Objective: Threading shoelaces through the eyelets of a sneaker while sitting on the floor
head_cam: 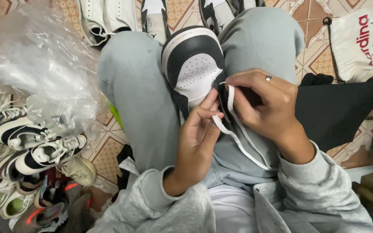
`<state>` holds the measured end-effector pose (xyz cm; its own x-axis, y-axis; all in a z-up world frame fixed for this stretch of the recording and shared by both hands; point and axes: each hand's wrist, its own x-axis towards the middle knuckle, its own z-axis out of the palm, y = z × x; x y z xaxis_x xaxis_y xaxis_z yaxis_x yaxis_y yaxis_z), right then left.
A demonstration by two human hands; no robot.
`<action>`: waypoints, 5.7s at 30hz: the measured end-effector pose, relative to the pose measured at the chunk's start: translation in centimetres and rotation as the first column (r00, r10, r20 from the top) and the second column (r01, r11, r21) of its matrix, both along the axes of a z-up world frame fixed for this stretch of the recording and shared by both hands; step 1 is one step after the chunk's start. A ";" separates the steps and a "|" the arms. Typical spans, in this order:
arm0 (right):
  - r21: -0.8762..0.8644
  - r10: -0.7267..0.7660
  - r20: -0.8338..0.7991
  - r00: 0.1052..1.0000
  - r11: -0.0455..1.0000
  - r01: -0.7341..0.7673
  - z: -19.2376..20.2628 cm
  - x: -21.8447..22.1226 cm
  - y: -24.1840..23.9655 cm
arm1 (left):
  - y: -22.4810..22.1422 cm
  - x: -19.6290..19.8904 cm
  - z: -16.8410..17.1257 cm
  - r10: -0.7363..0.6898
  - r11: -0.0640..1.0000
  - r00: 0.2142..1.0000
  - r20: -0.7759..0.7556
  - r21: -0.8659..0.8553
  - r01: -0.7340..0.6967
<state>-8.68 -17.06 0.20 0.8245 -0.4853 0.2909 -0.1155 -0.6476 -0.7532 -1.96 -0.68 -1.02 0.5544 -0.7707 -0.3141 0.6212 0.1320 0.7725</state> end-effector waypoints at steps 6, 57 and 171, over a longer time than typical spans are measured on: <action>-0.073 0.002 -0.047 0.999 0.997 -0.005 0.0 0.5 0.2 | -0.5 0.1 0.3 0.033 0.999 0.999 0.028 -0.011 -0.033; -0.372 0.077 -0.317 0.945 0.907 -0.199 1.3 0.6 -0.6 | -4.2 4.8 -0.4 -0.399 0.858 -0.136 0.907 0.317 -0.403; -0.188 -0.098 -0.023 0.995 0.978 0.092 -2.7 4.7 4.6 | 2.0 7.3 0.0 -0.252 0.923 0.385 0.888 0.340 -0.180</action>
<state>-3.97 -12.49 -2.46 0.7877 -0.5018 0.3575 -0.2055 -0.7610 -0.6153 5.34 1.30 -1.01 0.6367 -0.7597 0.1323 -0.4834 -0.2596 0.8360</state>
